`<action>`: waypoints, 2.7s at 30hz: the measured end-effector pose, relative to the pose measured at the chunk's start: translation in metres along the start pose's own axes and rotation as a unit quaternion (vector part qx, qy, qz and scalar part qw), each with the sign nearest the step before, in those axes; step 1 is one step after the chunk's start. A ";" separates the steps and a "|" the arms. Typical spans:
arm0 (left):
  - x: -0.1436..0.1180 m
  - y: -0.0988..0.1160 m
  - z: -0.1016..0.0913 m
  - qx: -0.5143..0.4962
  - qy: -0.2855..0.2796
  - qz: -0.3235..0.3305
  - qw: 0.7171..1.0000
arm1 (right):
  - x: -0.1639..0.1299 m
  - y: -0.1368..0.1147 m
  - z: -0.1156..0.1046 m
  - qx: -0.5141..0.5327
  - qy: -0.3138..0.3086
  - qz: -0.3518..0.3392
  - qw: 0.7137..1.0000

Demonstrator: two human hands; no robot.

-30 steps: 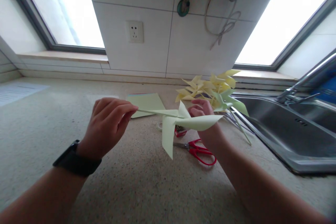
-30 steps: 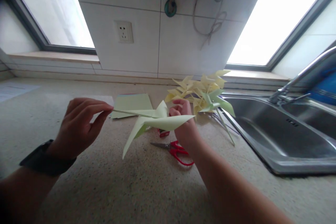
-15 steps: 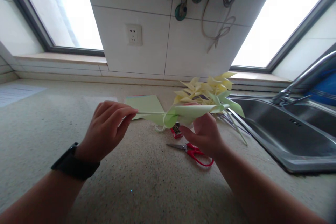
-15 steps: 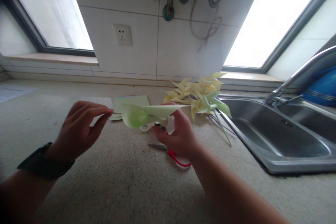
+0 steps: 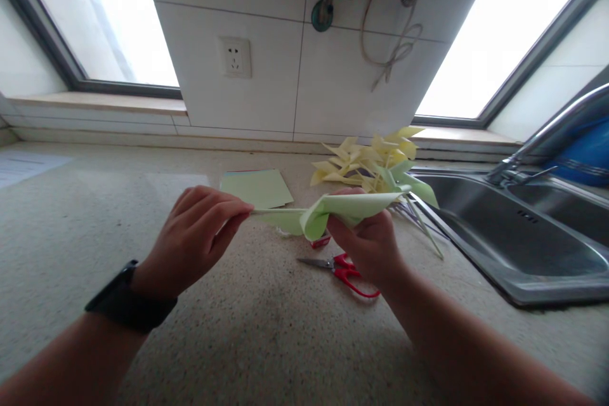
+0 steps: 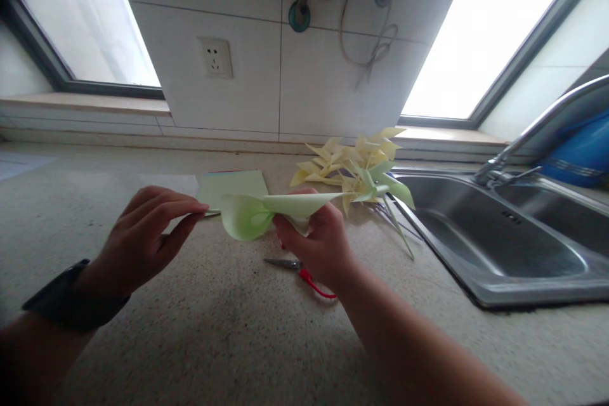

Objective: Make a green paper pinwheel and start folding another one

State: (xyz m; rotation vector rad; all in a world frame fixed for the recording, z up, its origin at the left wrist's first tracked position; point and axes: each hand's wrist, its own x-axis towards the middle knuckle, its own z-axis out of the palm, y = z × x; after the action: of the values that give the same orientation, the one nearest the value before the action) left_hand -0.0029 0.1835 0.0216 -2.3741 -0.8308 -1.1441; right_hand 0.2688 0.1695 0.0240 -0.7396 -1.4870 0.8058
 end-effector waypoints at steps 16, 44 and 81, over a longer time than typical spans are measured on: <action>0.000 0.005 0.003 -0.055 -0.044 -0.006 0.998 | 0.002 0.016 -0.006 0.058 0.037 -0.003 0.998; -0.003 0.012 0.026 -0.277 -0.201 -0.272 0.899 | 0.027 0.024 -0.016 -0.010 0.061 0.047 0.997; -0.010 0.018 0.039 -0.418 -0.191 -0.377 0.804 | 0.032 0.028 -0.046 -0.231 0.215 -0.103 0.943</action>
State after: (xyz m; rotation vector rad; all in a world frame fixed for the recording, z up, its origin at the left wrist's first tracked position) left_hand 0.0266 0.1885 -0.0112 -3.1659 -1.8444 -1.5764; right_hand 0.3126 0.2146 0.0200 -1.0132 -1.3300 0.1113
